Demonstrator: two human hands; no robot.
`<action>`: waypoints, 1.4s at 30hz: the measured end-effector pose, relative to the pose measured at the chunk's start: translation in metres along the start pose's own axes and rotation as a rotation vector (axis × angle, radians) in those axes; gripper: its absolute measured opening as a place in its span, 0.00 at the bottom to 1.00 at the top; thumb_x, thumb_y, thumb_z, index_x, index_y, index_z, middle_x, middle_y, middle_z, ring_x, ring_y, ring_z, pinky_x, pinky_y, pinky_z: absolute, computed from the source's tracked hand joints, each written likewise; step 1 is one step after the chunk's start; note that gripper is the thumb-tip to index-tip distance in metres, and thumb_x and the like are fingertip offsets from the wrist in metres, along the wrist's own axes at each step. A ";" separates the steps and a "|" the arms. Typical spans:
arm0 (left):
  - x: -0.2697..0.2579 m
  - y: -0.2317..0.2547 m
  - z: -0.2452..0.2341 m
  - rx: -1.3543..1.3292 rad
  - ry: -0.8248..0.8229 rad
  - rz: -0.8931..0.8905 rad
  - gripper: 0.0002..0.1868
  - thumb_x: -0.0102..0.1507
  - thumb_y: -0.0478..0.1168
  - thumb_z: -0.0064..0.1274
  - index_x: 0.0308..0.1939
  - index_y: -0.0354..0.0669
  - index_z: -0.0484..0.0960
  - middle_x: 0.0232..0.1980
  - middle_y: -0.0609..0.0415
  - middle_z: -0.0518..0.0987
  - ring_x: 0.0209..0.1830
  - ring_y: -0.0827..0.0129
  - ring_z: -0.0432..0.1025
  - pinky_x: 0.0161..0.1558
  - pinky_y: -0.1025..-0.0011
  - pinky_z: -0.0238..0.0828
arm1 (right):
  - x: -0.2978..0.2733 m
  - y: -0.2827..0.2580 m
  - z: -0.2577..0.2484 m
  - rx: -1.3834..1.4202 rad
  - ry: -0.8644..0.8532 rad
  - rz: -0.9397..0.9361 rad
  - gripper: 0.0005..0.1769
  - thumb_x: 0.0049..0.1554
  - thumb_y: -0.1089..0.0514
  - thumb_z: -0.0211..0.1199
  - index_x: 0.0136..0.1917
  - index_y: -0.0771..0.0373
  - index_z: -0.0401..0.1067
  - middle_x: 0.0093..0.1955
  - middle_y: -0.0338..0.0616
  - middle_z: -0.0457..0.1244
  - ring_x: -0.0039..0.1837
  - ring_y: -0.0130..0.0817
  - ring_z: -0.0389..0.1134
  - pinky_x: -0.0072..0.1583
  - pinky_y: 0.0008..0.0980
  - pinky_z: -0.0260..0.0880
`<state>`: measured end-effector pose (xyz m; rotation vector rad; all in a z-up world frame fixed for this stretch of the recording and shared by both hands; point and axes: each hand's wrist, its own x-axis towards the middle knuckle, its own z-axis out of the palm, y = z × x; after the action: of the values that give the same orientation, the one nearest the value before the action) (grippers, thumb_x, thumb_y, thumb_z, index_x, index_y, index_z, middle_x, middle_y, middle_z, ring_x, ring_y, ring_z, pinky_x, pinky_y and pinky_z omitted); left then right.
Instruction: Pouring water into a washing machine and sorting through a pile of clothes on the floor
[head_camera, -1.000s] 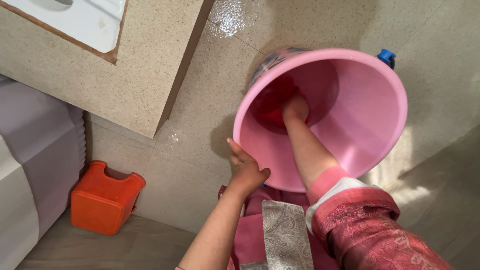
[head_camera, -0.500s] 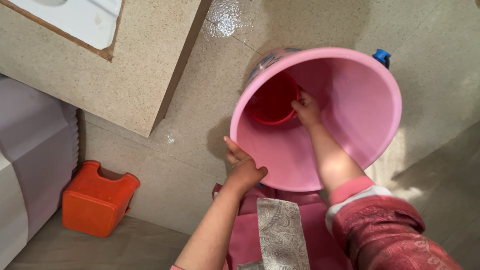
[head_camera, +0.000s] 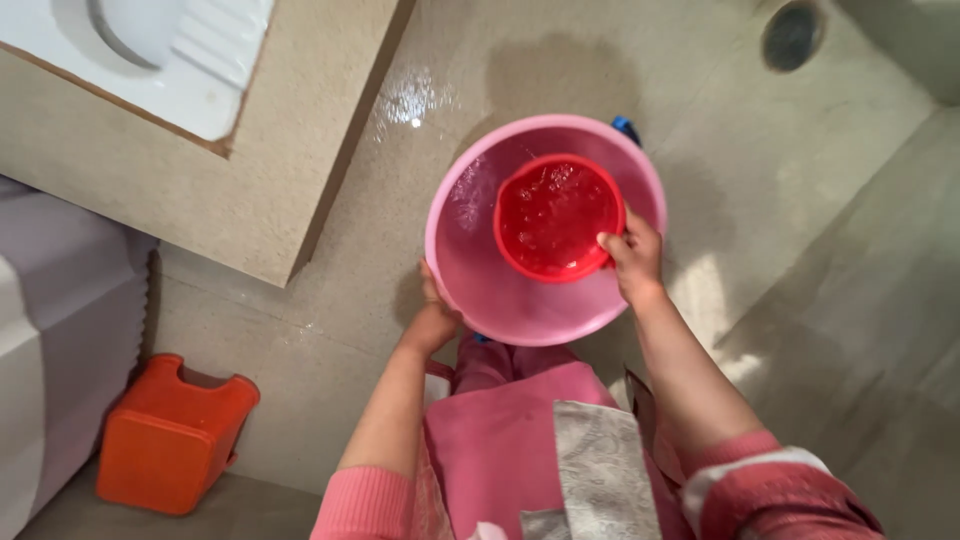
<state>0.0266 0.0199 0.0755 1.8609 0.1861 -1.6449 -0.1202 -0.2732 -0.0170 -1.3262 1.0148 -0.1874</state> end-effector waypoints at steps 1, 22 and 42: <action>0.017 -0.044 0.002 0.004 0.004 0.020 0.58 0.63 0.34 0.46 0.77 0.50 0.12 0.69 0.15 0.63 0.67 0.26 0.64 0.68 0.44 0.62 | -0.015 -0.025 -0.003 0.003 0.003 -0.020 0.23 0.50 0.65 0.67 0.60 0.64 0.74 0.36 0.51 0.65 0.32 0.36 0.68 0.30 0.31 0.72; -0.274 0.016 0.053 -1.305 -0.142 0.538 0.40 0.62 0.76 0.36 0.72 0.63 0.67 0.67 0.55 0.76 0.60 0.60 0.75 0.57 0.54 0.76 | -0.298 -0.436 0.073 0.173 -0.348 -0.042 0.28 0.47 0.66 0.65 0.63 0.67 0.73 0.36 0.56 0.66 0.28 0.35 0.68 0.28 0.29 0.72; -0.400 -0.075 0.020 -2.133 0.039 0.932 0.33 0.51 0.65 0.64 0.54 0.53 0.84 0.55 0.50 0.83 0.51 0.52 0.79 0.51 0.47 0.80 | -0.411 -0.466 0.234 -0.274 -1.019 -0.085 0.33 0.50 0.61 0.68 0.70 0.54 0.71 0.25 0.55 0.61 0.22 0.39 0.62 0.27 0.34 0.69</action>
<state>-0.1108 0.1877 0.4203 0.0949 0.6087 -0.1210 -0.0011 0.0176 0.5679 -1.4470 0.1122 0.5444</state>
